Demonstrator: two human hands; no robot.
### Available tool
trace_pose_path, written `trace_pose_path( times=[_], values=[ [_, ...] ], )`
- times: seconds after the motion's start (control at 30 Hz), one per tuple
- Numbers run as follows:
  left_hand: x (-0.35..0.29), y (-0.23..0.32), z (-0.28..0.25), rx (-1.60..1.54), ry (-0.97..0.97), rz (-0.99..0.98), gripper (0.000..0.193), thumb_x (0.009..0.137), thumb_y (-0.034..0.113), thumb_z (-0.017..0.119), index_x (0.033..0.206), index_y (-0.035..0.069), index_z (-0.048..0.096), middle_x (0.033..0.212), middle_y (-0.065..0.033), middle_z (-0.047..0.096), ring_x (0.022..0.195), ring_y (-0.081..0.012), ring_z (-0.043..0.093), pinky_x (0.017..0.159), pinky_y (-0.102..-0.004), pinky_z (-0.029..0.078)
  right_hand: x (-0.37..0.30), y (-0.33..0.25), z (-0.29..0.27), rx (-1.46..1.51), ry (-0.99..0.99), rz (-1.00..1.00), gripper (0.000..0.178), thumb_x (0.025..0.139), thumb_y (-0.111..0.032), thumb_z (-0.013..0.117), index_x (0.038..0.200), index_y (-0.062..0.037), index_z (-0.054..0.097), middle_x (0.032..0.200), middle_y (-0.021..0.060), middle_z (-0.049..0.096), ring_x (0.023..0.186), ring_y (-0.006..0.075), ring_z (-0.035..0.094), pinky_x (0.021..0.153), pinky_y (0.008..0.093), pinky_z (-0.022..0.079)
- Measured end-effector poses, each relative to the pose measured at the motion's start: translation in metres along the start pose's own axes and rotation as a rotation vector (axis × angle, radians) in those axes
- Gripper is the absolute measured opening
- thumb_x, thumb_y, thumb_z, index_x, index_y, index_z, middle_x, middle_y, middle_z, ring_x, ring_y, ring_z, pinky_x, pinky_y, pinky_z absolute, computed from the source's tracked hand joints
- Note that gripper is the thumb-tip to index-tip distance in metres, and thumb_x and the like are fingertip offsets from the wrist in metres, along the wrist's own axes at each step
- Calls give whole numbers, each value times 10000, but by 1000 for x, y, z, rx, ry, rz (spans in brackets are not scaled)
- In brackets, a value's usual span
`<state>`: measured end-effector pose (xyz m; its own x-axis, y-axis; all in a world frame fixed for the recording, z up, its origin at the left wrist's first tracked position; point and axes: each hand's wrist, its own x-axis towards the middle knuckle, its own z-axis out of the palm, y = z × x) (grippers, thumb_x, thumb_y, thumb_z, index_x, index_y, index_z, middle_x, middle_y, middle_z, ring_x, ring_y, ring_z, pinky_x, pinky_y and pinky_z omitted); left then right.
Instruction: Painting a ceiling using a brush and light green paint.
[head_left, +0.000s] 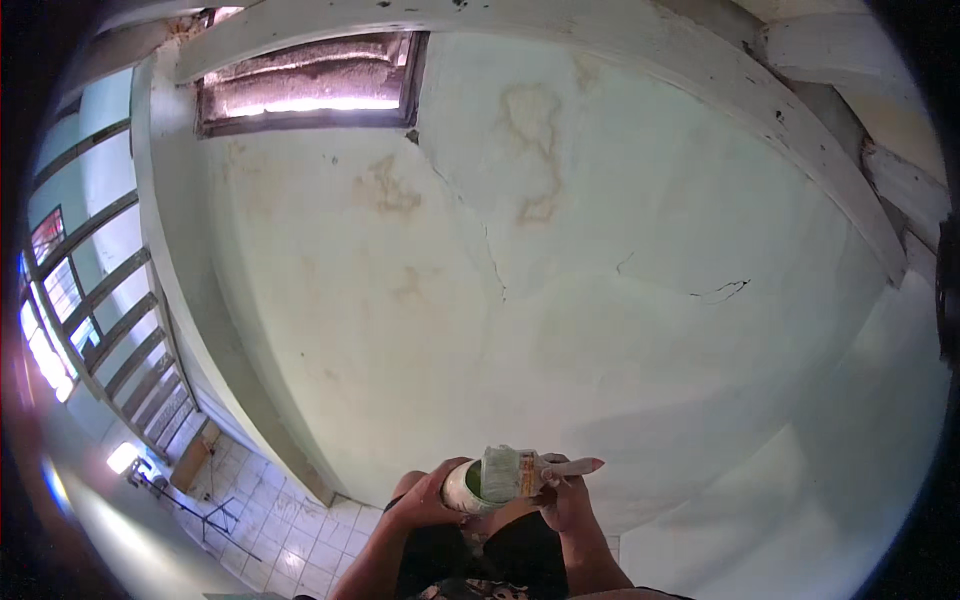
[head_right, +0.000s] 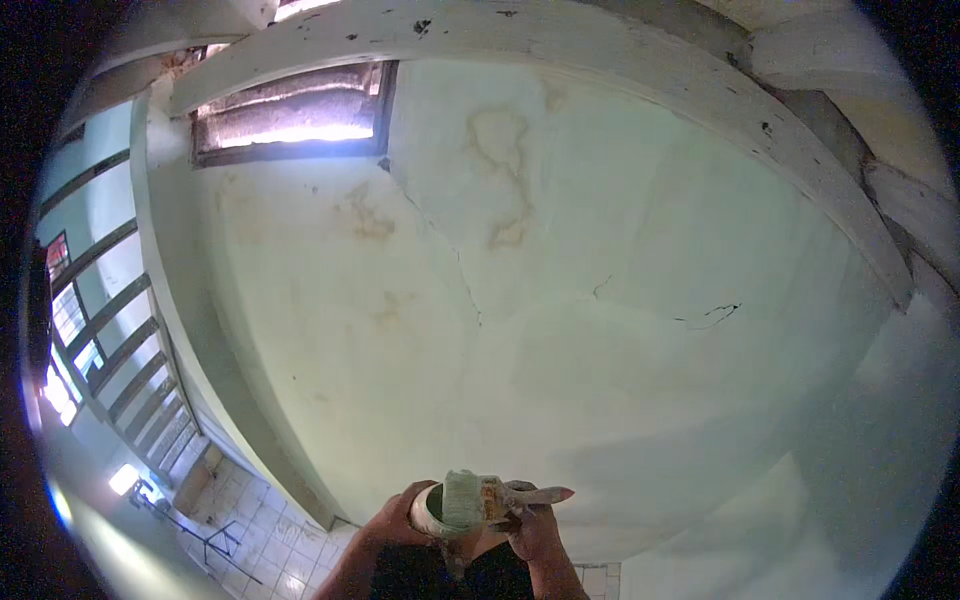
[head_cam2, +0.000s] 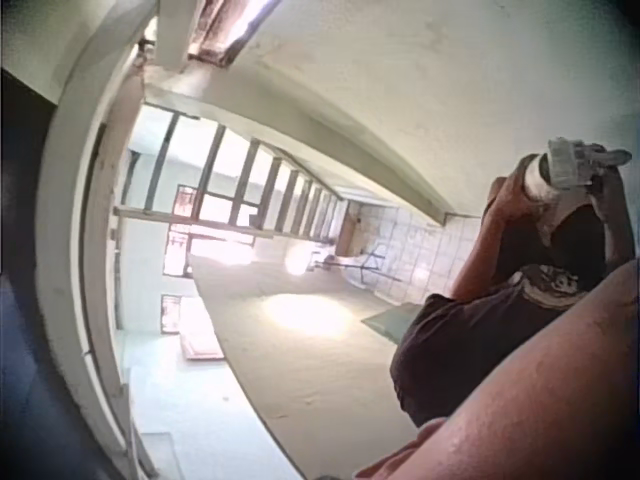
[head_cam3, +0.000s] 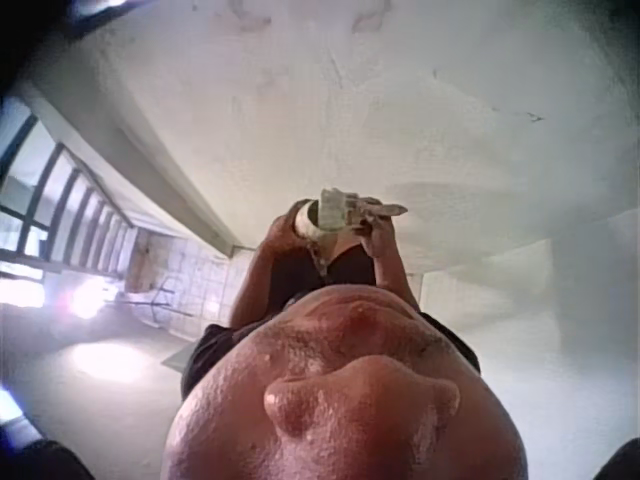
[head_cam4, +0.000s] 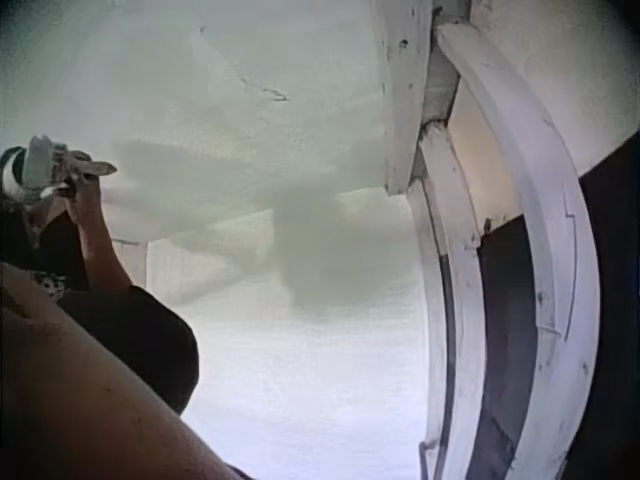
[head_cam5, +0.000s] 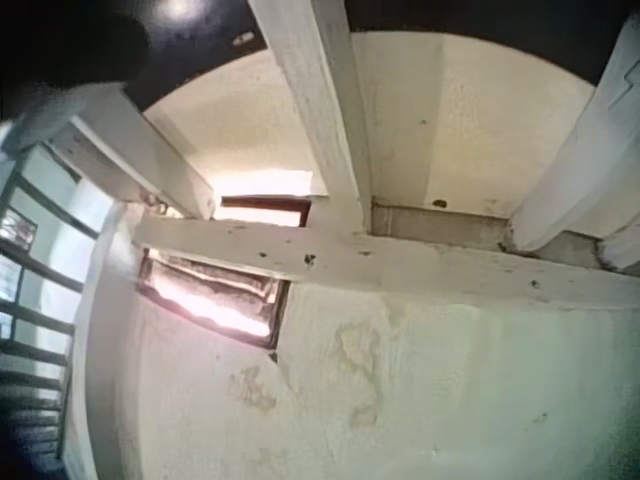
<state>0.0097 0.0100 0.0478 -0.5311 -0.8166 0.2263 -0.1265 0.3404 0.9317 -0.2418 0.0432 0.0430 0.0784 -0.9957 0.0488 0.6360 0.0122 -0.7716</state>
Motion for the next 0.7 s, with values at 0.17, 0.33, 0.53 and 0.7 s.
trace_pose_path(
  times=[0.17,0.33,0.53,0.7],
  values=[
    [10,-37,-6,-124,27,-53,922,544,186,838,1335,57,381,1215,-126,553,1127,-236,538,954,-371,436,27,-7,12,71,-6,78,388,863,-265,629,1147,-22,527,1087,103,578,978,217,599,809,367,558],
    [52,15,-22,-224,168,40,935,568,229,858,1336,36,361,1184,-153,559,1089,-228,549,938,-370,446,70,-51,49,44,-52,-50,407,849,-293,653,1173,-94,508,1173,70,544,1089,241,536,923,436,469],
    [106,90,-49,-258,206,108,908,585,204,846,1325,28,352,1162,-130,549,1061,-205,548,901,-356,466,110,-144,125,-69,12,-342,399,879,-177,579,1238,-56,453,1209,71,520,1083,210,537,884,358,485],
    [124,103,-65,-349,199,200,937,588,211,846,1334,21,312,1192,-125,516,1102,-210,525,921,-358,457,158,-215,185,-192,1,-712,426,870,-154,611,1243,-39,440,1222,84,508,1090,210,530,878,362,480]
  ],
)
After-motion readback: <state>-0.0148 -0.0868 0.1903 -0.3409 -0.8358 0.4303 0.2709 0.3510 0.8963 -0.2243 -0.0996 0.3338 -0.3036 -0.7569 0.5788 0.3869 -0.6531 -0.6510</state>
